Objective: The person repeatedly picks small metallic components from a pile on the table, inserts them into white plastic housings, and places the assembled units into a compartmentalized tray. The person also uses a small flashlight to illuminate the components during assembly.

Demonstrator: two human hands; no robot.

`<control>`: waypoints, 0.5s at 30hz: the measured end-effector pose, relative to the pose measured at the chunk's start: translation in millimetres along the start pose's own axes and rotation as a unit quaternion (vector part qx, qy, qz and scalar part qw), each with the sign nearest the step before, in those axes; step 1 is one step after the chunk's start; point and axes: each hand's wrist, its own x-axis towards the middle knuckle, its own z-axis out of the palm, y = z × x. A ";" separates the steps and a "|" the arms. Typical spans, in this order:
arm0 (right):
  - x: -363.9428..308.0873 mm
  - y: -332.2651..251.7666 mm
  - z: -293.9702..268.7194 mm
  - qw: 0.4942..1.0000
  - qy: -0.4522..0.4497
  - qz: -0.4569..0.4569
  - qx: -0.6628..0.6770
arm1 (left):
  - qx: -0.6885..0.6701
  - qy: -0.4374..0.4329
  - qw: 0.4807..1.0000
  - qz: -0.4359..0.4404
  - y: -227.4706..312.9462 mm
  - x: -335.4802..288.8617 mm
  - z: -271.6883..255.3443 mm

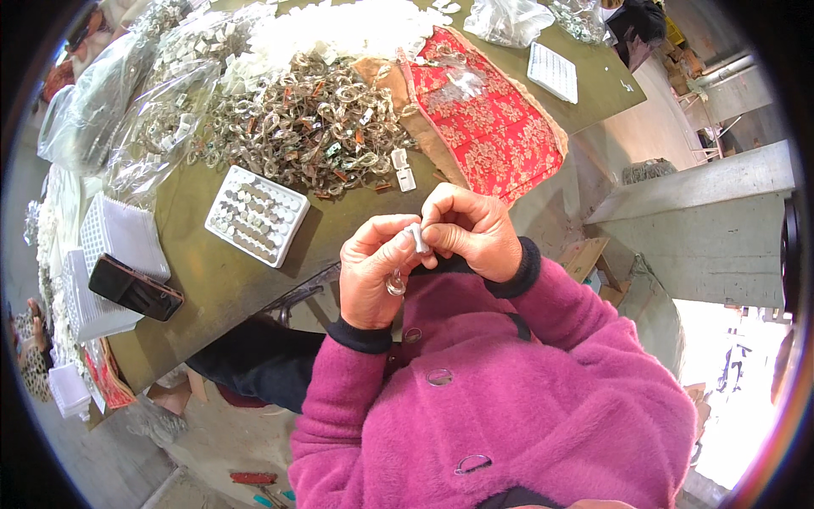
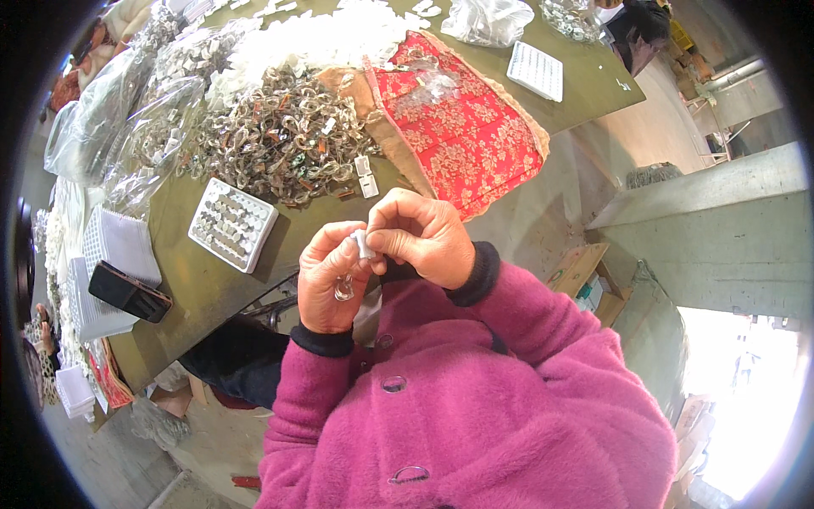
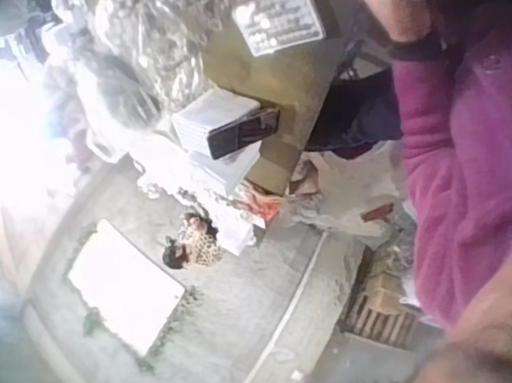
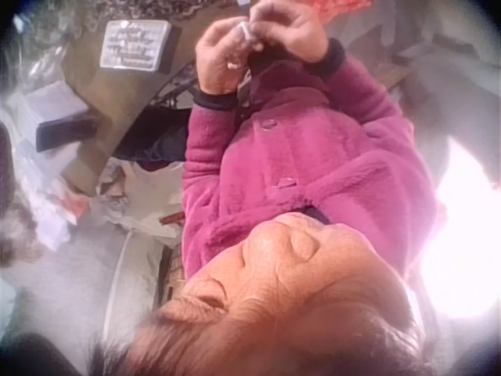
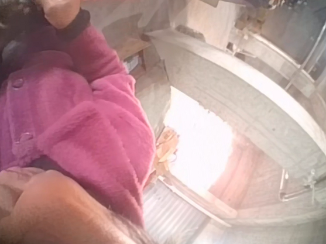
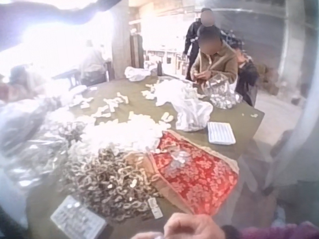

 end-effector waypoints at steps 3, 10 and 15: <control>2.6 1.7 -0.8 1.000 -0.014 0.001 -0.005 | 0.000 0.009 1.000 -0.003 1.3 -5.8 -0.9; 10.7 7.3 -0.8 0.995 -0.048 0.068 0.052 | 0.039 0.022 0.999 0.000 13.2 -15.1 -5.6; 36.5 15.2 3.4 0.982 0.014 -0.040 -0.187 | 0.112 0.043 0.993 0.017 48.1 -23.9 14.2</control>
